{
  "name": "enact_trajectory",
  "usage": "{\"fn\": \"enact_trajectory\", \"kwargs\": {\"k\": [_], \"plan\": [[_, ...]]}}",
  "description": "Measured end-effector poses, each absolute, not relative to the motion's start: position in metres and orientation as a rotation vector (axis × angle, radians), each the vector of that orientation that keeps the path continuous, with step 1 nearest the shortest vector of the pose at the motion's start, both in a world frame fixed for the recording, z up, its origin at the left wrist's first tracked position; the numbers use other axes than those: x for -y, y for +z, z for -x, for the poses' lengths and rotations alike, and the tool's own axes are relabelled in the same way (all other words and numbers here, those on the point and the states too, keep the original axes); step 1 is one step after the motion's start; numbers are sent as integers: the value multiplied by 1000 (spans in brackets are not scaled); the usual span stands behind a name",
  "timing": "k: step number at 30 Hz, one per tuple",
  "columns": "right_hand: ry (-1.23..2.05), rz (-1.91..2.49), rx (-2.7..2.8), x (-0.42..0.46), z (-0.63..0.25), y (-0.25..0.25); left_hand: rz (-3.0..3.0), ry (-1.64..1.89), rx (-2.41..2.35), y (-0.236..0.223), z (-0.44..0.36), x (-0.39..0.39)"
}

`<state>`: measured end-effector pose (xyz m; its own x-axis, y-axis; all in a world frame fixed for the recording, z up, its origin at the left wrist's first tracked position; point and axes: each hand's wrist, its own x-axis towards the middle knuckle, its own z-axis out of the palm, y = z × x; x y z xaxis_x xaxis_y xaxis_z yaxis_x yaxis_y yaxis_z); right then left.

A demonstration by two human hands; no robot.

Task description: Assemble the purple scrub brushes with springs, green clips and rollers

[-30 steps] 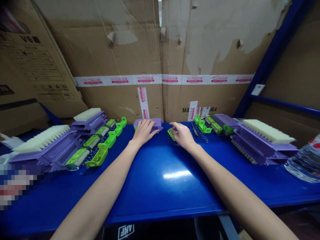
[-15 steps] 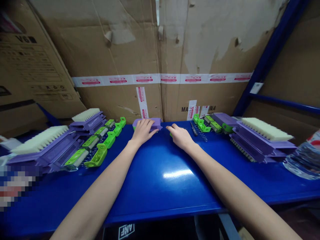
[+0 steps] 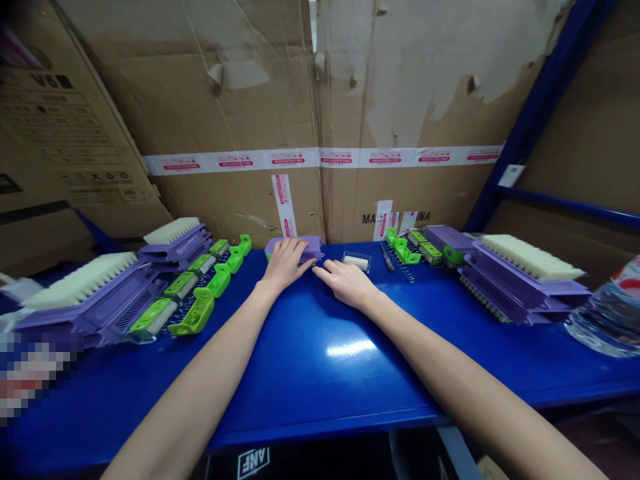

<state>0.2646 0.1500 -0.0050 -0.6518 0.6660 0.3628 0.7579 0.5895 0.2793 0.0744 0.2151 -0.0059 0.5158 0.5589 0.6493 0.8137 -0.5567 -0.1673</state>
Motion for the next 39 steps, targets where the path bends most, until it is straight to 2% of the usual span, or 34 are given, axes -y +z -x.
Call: {"fn": "enact_trajectory", "kwargs": {"k": [5, 13, 20, 28, 33, 39], "plan": [[-660, 1143, 2606, -149, -260, -9, 2299, -753, 1128, -6, -74, -216], [-549, 1147, 2576, -146, -259, -8, 2308, -758, 1135, -6, -74, -215], [-571, 1229, 2437, -147, -273, 9, 2303, -767, 1125, -6, -74, -215], [-676, 1767, 1935, -156, -324, 31, 2300, -764, 1136, -6, -75, -215], [-502, 2167, 1744, -159, -355, 34, 2294, -763, 1136, -7, -75, -216], [-354, 2336, 1686, -159, -366, 34, 2297, -745, 1139, -7, -74, -216]]}}
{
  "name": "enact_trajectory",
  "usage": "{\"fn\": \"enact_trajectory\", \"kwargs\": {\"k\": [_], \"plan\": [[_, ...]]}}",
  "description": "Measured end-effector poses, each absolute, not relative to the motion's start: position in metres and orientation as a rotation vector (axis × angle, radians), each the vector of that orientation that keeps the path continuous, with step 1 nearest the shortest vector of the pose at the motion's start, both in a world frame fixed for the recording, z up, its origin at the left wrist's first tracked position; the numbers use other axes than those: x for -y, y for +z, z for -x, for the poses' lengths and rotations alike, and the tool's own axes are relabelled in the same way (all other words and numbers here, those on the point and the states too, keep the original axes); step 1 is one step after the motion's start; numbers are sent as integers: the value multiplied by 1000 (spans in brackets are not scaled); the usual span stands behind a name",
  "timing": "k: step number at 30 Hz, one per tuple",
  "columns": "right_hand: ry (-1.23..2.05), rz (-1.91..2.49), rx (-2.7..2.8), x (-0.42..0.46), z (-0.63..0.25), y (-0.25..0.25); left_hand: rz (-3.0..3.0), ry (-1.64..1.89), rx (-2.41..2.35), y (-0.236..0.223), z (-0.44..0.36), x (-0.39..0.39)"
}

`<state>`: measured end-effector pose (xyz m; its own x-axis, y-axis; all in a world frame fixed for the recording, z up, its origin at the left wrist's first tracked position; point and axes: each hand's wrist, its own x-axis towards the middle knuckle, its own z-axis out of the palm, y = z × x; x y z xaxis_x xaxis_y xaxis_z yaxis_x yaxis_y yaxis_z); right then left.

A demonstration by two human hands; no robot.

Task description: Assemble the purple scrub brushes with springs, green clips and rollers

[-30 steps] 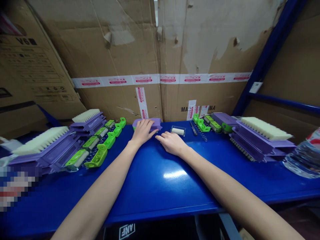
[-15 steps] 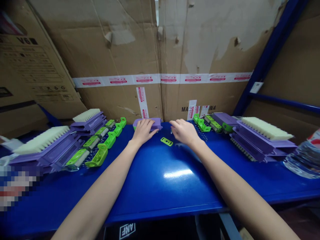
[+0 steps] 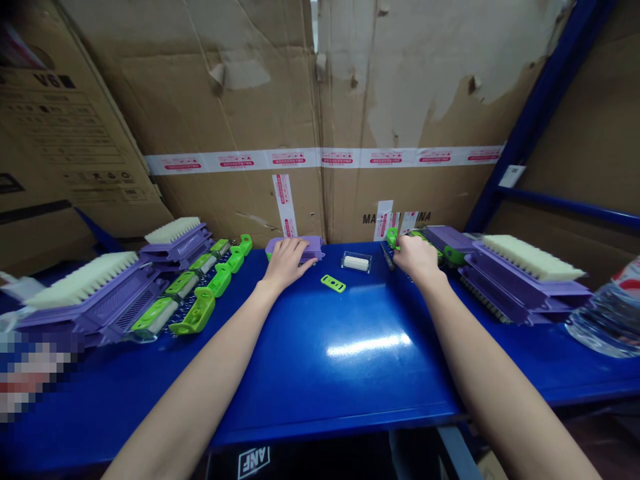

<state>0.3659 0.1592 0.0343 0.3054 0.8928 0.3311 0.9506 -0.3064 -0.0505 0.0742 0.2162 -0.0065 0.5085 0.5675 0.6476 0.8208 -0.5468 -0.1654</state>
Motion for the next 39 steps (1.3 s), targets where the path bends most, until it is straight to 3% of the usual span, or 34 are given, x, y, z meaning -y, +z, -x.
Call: {"fn": "enact_trajectory", "kwargs": {"k": [12, 27, 39], "plan": [[-344, 2385, 1758, -160, -358, 36, 2316, -744, 1155, -6, -74, -216], [-625, 1585, 2329, -149, -288, 18, 2302, -769, 1159, -7, -74, -217], [-570, 1462, 2439, -145, -275, 11, 2305, -813, 1157, -8, -72, -217]]}}
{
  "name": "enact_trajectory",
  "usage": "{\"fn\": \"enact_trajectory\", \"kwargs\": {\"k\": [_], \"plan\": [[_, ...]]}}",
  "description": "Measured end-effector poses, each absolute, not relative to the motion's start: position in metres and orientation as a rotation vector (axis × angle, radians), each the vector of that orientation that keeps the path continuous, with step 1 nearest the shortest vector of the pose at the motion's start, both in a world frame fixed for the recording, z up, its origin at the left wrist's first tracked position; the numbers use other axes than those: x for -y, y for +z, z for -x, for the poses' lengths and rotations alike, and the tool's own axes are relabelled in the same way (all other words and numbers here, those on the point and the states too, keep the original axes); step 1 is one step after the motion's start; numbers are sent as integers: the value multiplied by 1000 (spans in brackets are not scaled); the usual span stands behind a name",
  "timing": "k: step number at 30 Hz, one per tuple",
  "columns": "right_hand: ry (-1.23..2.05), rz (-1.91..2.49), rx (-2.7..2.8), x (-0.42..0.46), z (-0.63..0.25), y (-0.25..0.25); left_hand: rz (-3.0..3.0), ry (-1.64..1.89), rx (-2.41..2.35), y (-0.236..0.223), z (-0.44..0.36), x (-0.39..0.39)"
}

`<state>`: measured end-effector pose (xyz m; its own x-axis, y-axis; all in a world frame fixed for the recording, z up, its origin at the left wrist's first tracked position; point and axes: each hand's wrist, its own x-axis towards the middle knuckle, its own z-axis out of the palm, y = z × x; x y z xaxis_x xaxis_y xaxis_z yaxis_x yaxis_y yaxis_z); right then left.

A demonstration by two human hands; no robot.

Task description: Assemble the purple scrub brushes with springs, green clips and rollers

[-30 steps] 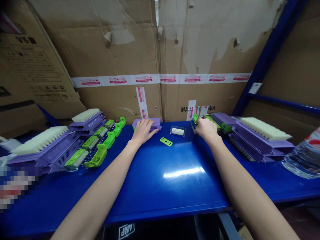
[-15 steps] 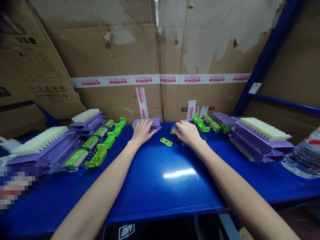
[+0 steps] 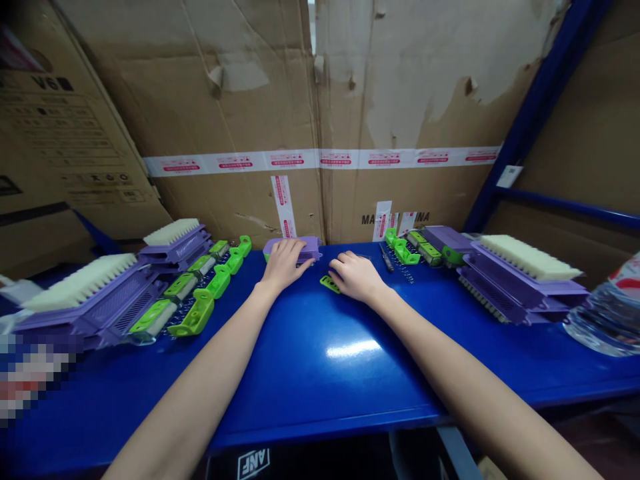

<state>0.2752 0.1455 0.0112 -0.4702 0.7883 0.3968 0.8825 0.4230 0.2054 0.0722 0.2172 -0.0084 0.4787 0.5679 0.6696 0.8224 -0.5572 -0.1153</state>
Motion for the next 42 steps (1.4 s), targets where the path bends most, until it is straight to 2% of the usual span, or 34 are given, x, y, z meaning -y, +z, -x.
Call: {"fn": "enact_trajectory", "kwargs": {"k": [12, 18, 27, 42], "plan": [[-588, 1667, 2217, -158, -302, 11, 2245, -802, 1260, -6, -71, -214], [-437, 1731, 2218, -161, -309, 6, 2259, -820, 1290, -11, -71, -218], [-314, 1703, 2215, -165, -310, 1, 2279, -803, 1302, -11, -71, -218], [-305, 1742, 2176, -165, -310, 2, 2285, -815, 1283, -11, -71, -218]]}}
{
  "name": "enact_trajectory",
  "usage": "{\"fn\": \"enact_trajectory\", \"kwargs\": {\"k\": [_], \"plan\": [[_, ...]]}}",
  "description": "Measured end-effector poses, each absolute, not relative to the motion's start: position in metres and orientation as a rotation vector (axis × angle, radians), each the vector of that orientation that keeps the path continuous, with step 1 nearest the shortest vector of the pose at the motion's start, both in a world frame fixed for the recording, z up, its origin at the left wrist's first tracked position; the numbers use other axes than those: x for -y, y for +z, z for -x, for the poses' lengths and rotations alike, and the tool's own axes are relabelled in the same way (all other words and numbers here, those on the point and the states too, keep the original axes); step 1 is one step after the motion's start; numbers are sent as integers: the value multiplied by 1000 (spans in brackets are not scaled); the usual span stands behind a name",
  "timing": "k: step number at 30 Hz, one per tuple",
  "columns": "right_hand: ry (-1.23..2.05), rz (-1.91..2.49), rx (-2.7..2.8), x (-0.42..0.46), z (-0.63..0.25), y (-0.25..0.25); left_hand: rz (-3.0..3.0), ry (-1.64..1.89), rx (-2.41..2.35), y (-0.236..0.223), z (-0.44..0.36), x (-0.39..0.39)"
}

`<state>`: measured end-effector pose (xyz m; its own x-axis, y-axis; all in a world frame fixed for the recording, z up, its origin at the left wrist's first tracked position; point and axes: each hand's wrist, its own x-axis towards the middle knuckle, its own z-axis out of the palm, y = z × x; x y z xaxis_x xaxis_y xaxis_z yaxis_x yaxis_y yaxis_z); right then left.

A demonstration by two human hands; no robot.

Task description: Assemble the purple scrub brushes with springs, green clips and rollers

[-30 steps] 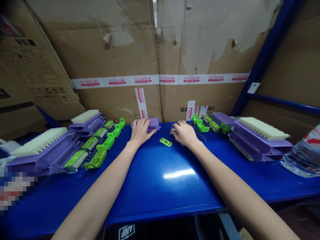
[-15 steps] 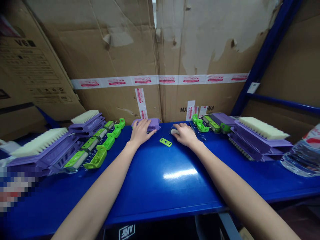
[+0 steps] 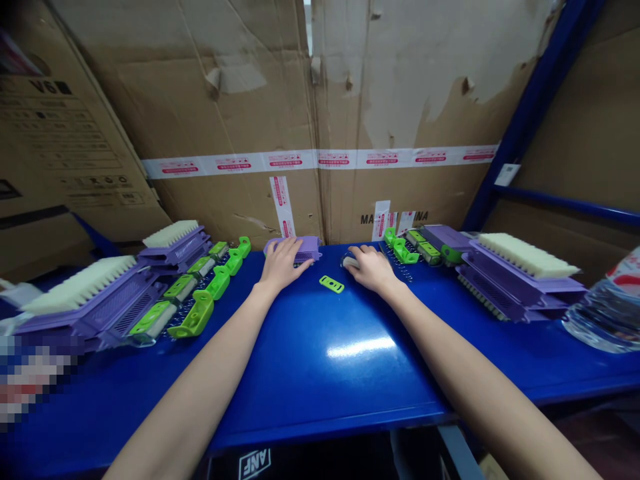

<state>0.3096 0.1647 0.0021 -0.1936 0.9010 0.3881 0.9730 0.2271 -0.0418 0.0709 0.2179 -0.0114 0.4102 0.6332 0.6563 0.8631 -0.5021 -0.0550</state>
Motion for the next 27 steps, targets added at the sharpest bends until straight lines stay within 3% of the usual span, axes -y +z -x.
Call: {"fn": "enact_trajectory", "kwargs": {"k": [13, 27], "plan": [[-315, 1790, 2161, -165, -311, 3, 2302, -815, 1279, -11, -72, -218], [-589, 1829, 2124, -154, -303, 25, 2279, -783, 1250, -9, -72, -216]]}}
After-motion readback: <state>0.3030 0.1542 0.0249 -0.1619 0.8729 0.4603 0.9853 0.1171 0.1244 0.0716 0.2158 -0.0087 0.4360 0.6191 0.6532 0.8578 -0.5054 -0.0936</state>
